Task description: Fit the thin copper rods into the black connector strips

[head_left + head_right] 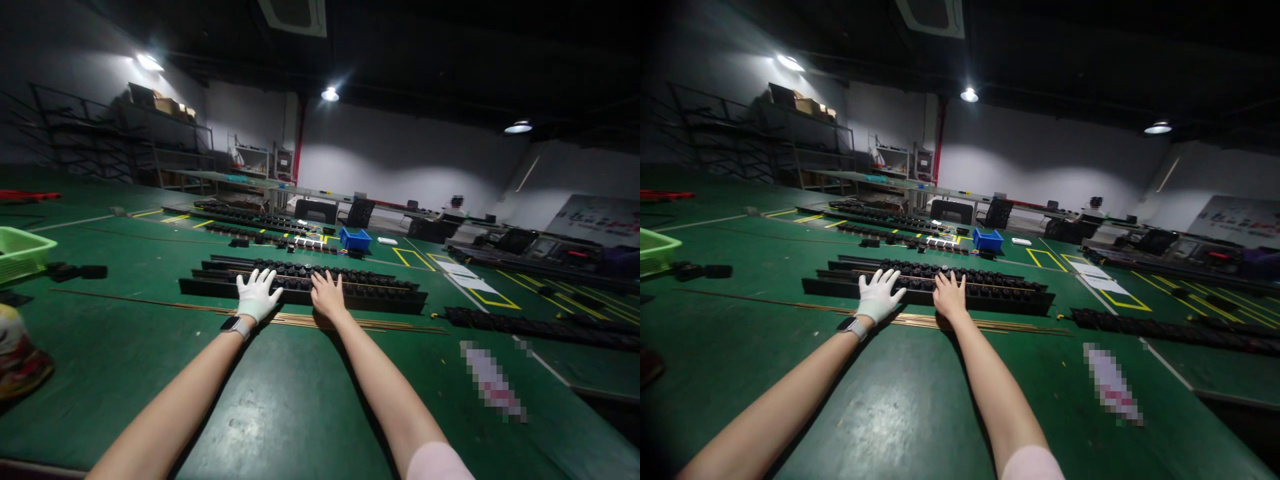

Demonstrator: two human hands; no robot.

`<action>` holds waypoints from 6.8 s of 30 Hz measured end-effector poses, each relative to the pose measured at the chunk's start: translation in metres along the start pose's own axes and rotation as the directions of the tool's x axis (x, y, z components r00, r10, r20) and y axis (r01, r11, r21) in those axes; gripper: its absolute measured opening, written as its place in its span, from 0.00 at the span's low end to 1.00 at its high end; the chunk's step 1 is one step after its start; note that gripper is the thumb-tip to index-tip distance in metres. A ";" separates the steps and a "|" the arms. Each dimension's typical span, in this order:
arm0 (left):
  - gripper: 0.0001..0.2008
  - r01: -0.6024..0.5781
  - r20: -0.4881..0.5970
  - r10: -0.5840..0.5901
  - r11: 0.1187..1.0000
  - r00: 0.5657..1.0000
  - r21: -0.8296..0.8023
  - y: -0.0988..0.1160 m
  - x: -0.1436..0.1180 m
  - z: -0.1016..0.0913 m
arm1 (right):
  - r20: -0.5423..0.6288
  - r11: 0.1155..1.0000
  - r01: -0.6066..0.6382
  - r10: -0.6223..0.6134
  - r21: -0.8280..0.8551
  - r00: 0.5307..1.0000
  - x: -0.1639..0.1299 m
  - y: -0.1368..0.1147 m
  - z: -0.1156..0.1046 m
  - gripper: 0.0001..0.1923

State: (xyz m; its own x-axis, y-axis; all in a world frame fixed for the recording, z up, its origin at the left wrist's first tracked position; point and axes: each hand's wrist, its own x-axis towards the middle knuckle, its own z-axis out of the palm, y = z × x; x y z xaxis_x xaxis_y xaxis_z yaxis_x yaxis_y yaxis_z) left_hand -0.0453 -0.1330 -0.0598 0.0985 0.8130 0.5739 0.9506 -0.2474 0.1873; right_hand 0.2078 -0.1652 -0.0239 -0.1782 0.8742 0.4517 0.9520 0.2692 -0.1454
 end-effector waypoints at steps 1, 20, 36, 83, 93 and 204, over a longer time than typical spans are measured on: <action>0.33 -0.003 -0.003 0.003 1.000 1.000 -0.001 0.000 0.000 0.001 | -0.030 1.000 0.022 -0.022 0.017 0.999 -0.003 0.003 -0.004 0.27; 0.34 -0.012 -0.085 0.008 0.999 0.996 -0.044 -0.006 0.001 0.011 | 0.353 0.986 -0.156 0.122 0.067 0.927 -0.087 0.129 -0.015 0.08; 0.18 -0.679 -0.158 0.660 0.720 0.734 -0.143 0.063 -0.021 -0.024 | 0.115 0.983 0.181 -0.182 0.017 0.976 -0.058 0.037 -0.031 0.06; 0.31 0.133 -0.114 -0.141 0.988 0.984 -0.073 -0.064 0.009 -0.005 | -0.068 0.953 0.277 -0.271 0.119 0.960 0.054 -0.029 0.032 0.27; 0.31 0.157 -0.069 -0.159 0.987 0.985 -0.022 -0.059 0.009 -0.008 | -0.046 0.971 0.214 -0.210 0.103 0.977 0.048 -0.034 0.036 0.25; 0.30 0.361 -0.122 -0.361 0.932 0.925 -0.018 -0.073 0.004 -0.021 | 0.012 0.998 -0.056 0.056 0.014 0.998 0.019 -0.076 0.035 0.30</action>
State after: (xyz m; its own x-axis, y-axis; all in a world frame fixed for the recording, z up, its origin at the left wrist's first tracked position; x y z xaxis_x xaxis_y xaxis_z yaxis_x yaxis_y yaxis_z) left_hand -0.1199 -0.1227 -0.0547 -0.2878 0.7765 0.5605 0.9164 0.0533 0.3967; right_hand 0.1233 -0.1554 -0.0348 -0.1277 0.8928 0.4319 0.9570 0.2252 -0.1826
